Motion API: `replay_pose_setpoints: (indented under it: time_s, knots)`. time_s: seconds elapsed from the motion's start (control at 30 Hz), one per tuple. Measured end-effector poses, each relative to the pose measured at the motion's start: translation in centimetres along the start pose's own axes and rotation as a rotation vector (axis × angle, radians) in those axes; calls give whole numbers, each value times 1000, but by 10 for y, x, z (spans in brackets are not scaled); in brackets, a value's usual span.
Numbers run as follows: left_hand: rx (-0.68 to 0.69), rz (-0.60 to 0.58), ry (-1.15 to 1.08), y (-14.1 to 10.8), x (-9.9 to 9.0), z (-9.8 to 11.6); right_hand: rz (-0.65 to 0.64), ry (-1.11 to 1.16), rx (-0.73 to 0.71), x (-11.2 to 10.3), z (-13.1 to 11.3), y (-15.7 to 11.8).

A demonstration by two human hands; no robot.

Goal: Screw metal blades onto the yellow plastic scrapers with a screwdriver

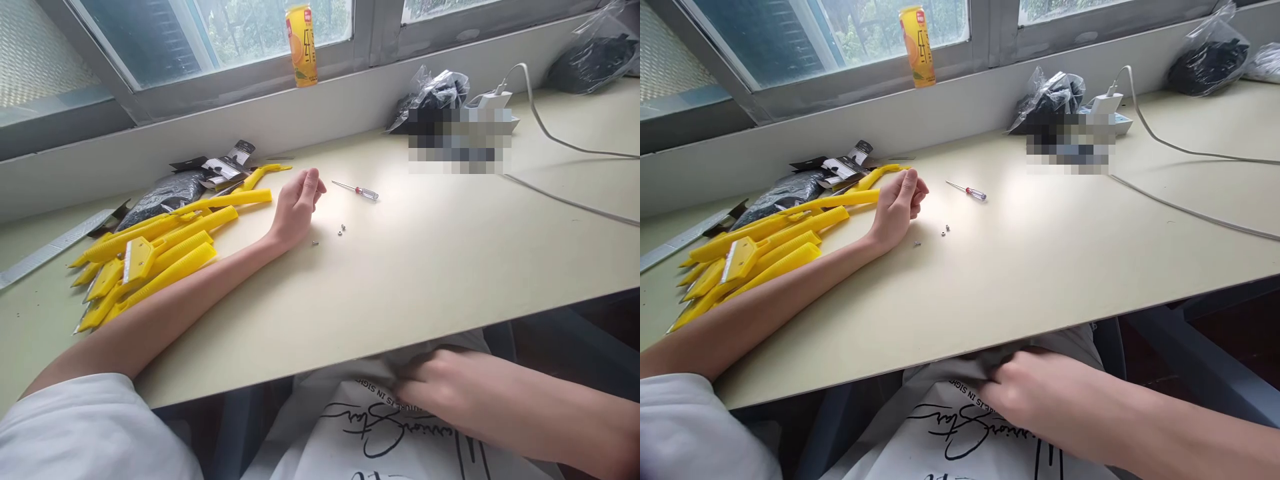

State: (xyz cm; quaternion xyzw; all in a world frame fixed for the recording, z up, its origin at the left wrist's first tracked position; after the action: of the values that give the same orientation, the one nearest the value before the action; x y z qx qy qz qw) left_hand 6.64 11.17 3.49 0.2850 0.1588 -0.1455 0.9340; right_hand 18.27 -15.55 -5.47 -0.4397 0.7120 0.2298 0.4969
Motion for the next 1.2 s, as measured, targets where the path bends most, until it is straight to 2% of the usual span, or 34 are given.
replay_pose_setpoints:
  time_s: [0.1,0.17,0.23,0.33,0.47,0.57,0.67,0.8,0.9,0.97,1.0,1.07,1.2]
  knots:
    - [6,4,-2,0,0,0,87,-27,-95,-24,-21,-12]
    - [-8,3,-10,0,1,-1,252,-54,-155,-54,-30,-22]
    - [-34,-1,-22,0,2,-3,386,-84,-183,-83,-29,-25]
    - [-94,3,-51,0,2,-9,588,-109,-224,-125,-10,-11]
    - [-156,16,-100,1,1,-14,664,-68,-138,-156,40,41]
    - [-184,16,-105,0,1,-15,669,-12,-50,-165,72,70]
    - [-193,11,-89,-1,1,-15,647,1,-16,-168,83,80]
    - [-182,17,-84,-1,1,-15,685,132,51,-179,93,72]
    - [-164,25,-76,-1,0,-16,831,244,112,-192,111,55]
    - [-161,21,-45,-3,-2,-15,914,220,131,-196,122,44]
    - [-158,15,-21,-5,-5,-14,910,193,134,-195,126,44]
    - [-141,-13,45,-15,-13,-9,812,134,111,-185,131,51]
    - [-68,-82,310,-46,-34,11,643,35,29,-164,125,68]
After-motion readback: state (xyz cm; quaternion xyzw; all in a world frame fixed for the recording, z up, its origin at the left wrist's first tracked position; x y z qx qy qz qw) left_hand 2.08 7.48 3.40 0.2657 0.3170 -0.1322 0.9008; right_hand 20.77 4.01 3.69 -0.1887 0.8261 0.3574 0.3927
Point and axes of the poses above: each hand's wrist, its own y-axis towards the middle knuckle, its own x-axis out of the palm, z = x × y, the point moved 10 cm from there along y, towards the middle knuckle, and after that the axes turned 6 degrees about -z, right-handed, at the moved point
